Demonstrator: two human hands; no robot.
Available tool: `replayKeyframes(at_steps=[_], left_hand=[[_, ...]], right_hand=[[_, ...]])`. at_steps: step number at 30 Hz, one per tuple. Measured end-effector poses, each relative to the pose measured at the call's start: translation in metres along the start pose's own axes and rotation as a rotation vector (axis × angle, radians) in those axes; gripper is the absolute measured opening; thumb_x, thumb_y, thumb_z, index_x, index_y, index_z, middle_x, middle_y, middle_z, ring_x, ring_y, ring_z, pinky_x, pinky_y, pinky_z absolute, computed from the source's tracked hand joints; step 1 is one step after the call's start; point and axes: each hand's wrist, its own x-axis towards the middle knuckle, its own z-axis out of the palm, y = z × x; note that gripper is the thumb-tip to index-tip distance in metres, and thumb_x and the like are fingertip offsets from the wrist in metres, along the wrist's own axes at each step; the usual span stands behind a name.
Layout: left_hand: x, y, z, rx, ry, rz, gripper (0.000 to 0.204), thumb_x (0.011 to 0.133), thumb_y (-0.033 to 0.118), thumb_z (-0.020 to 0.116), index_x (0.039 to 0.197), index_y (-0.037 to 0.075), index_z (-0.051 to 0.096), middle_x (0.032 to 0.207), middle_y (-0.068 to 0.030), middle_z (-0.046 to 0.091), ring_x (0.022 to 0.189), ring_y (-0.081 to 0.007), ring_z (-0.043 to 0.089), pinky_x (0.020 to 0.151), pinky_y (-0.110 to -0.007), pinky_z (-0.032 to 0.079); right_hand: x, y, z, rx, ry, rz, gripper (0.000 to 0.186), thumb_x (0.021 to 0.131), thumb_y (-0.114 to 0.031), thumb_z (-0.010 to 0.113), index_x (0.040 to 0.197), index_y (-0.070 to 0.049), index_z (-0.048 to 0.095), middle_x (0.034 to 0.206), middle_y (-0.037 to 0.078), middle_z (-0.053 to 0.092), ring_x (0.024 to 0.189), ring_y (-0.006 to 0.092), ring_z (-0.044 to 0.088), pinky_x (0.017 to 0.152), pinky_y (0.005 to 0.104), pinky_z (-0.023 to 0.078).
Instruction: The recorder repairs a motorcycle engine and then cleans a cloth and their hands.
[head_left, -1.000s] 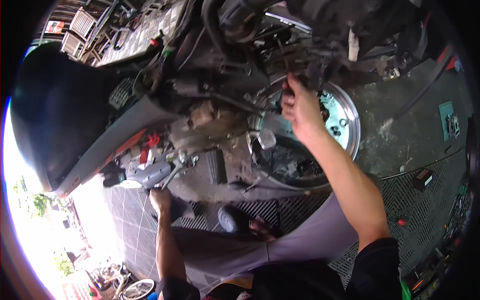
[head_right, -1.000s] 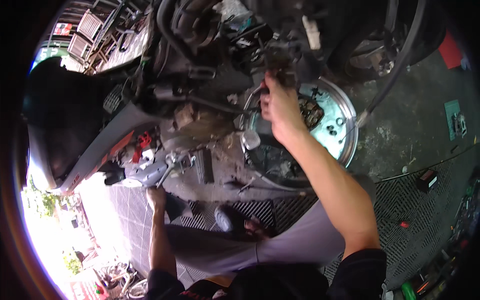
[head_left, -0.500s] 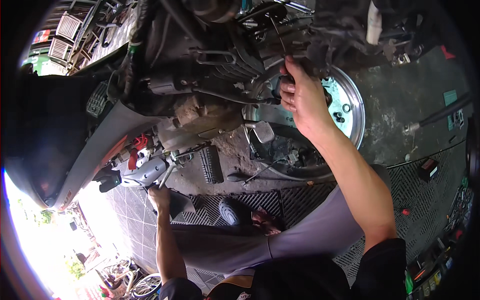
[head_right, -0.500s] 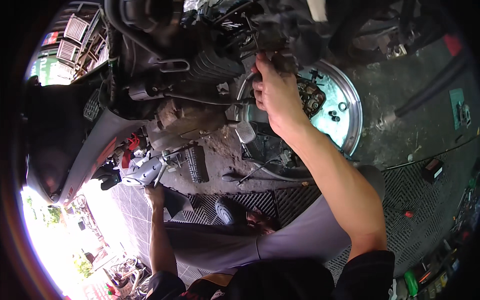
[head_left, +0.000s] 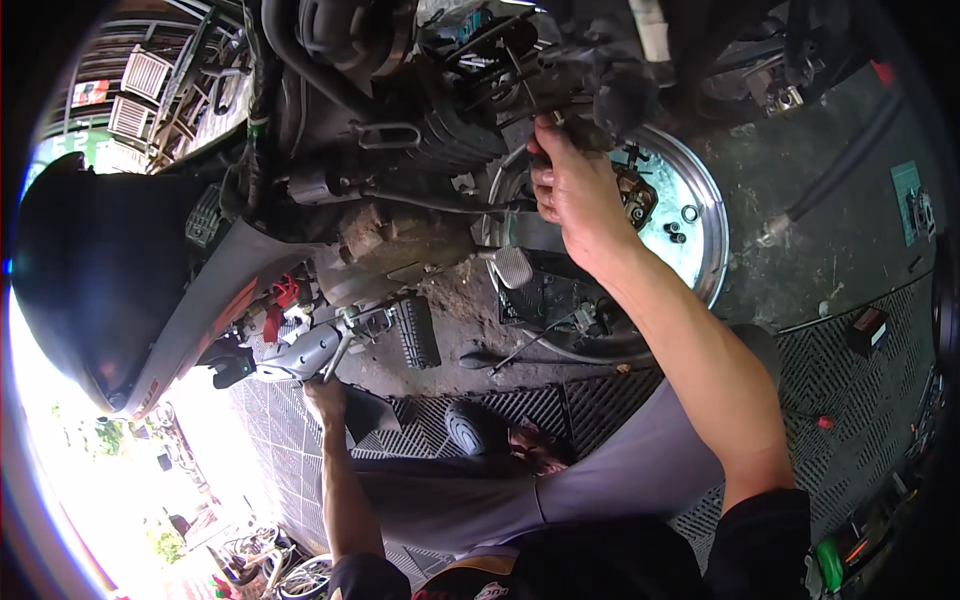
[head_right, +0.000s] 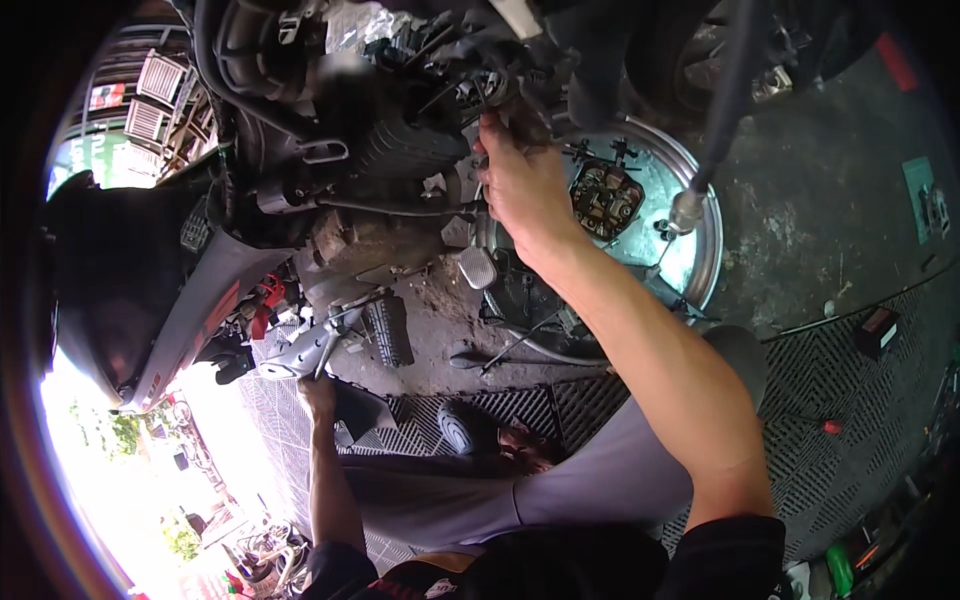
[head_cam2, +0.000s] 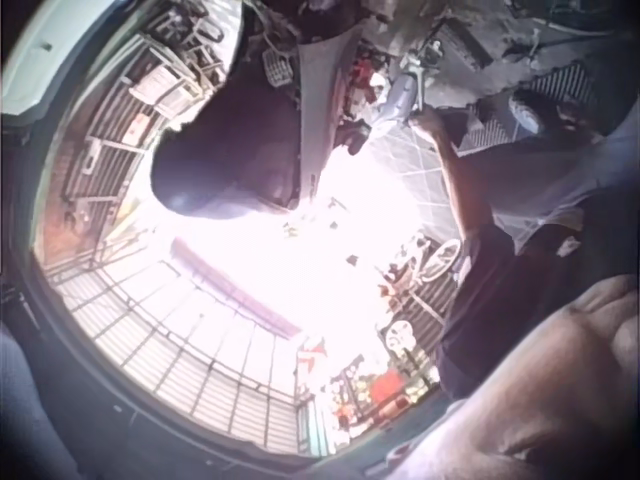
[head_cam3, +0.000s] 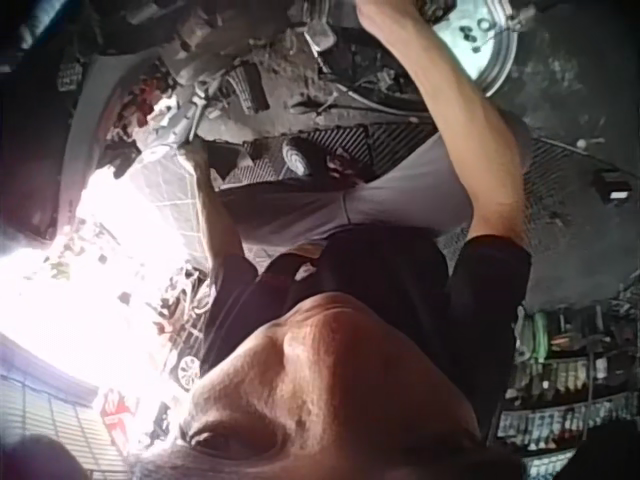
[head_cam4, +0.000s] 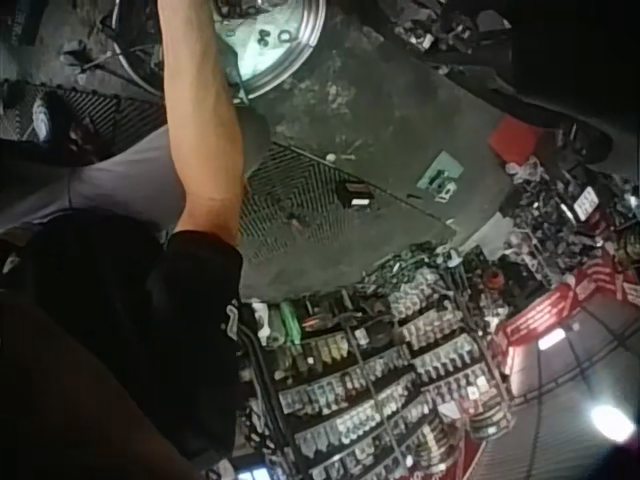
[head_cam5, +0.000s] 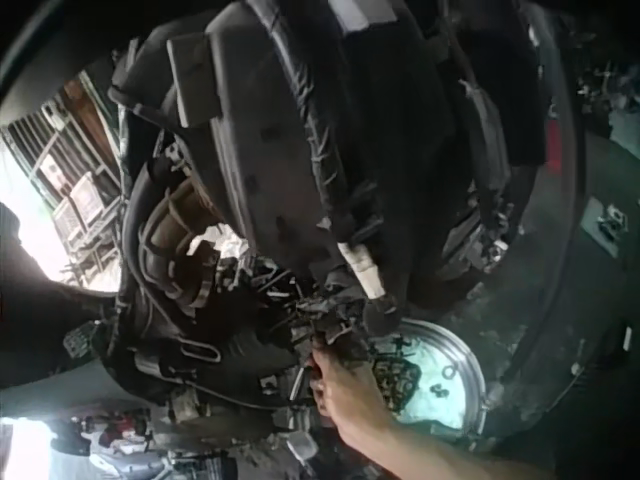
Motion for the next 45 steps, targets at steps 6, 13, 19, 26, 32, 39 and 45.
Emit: replayKeyframes(at_steps=[6, 13, 19, 26, 32, 39, 45], left_hand=[[-0.014, 0.029, -0.029, 0.035, 0.006, -0.005, 0.031, 0.08, 0.025, 0.057, 0.082, -0.004, 0.069, 0.077, -0.0275, 0.064, 0.073, -0.0417, 0.065, 0.069, -0.046, 0.049], [-0.008, 0.027, 0.007, 0.065, 0.014, -0.042, 0.028, 0.078, 0.02, 0.055, 0.083, -0.005, 0.068, 0.074, -0.0278, 0.063, 0.074, -0.0402, 0.065, 0.07, -0.047, 0.048], [-0.006, 0.008, -0.005, -0.029, 0.017, -0.006, 0.027, 0.076, 0.02, 0.058, 0.077, -0.005, 0.067, 0.073, -0.0266, 0.064, 0.069, -0.0368, 0.067, 0.064, -0.045, 0.049], [-0.015, 0.033, 0.028, 0.034, 0.064, -0.042, 0.028, 0.077, 0.021, 0.058, 0.076, -0.006, 0.068, 0.074, -0.0277, 0.064, 0.074, -0.0399, 0.066, 0.069, -0.048, 0.05], [-0.012, 0.031, -0.02, 0.109, 0.029, -0.031, 0.034, 0.077, 0.03, 0.059, 0.08, -0.002, 0.07, 0.075, -0.0258, 0.064, 0.07, -0.0396, 0.065, 0.065, -0.047, 0.049], [-0.011, 0.017, -0.005, 0.004, 0.056, -0.002, 0.028, 0.075, 0.022, 0.058, 0.079, -0.004, 0.069, 0.075, -0.0267, 0.064, 0.071, -0.0409, 0.065, 0.07, -0.047, 0.049], [-0.009, 0.021, 0.017, -0.017, 0.091, 0.02, 0.027, 0.073, 0.019, 0.058, 0.073, -0.007, 0.066, 0.069, -0.0263, 0.063, 0.066, -0.0404, 0.064, 0.066, -0.048, 0.047]], right_hand=[[0.003, -0.002, -0.006, -0.027, 0.007, -0.031, 0.027, 0.09, -0.035, 0.059, 0.082, -0.011, 0.051, 0.057, -0.008, 0.036, 0.046, 0.0023, 0.031, 0.041, 0.0197, 0.019], [0.002, -0.003, 0.0, 0.009, 0.027, -0.008, 0.025, 0.091, -0.034, 0.058, 0.084, -0.011, 0.05, 0.058, -0.008, 0.036, 0.046, 0.0019, 0.03, 0.041, 0.0193, 0.018], [-0.004, -0.003, 0.001, -0.009, 0.007, 0.01, 0.026, 0.09, -0.035, 0.059, 0.083, -0.011, 0.05, 0.057, -0.009, 0.036, 0.045, 0.0009, 0.029, 0.04, 0.0184, 0.017], [0.005, 0.002, -0.007, -0.02, 0.022, -0.012, 0.028, 0.09, -0.036, 0.06, 0.082, -0.012, 0.05, 0.055, -0.009, 0.034, 0.045, 0.0016, 0.028, 0.04, 0.0191, 0.017], [0.007, 0.002, -0.008, -0.007, -0.013, -0.055, 0.029, 0.09, -0.037, 0.06, 0.081, -0.011, 0.05, 0.057, -0.008, 0.036, 0.045, 0.0022, 0.028, 0.04, 0.02, 0.018], [0.004, 0.0, -0.001, -0.008, -0.036, -0.073, 0.029, 0.09, -0.037, 0.059, 0.082, -0.011, 0.049, 0.06, -0.007, 0.038, 0.046, 0.0018, 0.029, 0.04, 0.0198, 0.019], [0.002, -0.004, -0.007, 0.01, -0.03, -0.058, 0.025, 0.091, -0.035, 0.059, 0.087, -0.012, 0.05, 0.069, -0.005, 0.044, 0.049, 0.0016, 0.034, 0.039, 0.0191, 0.022]])
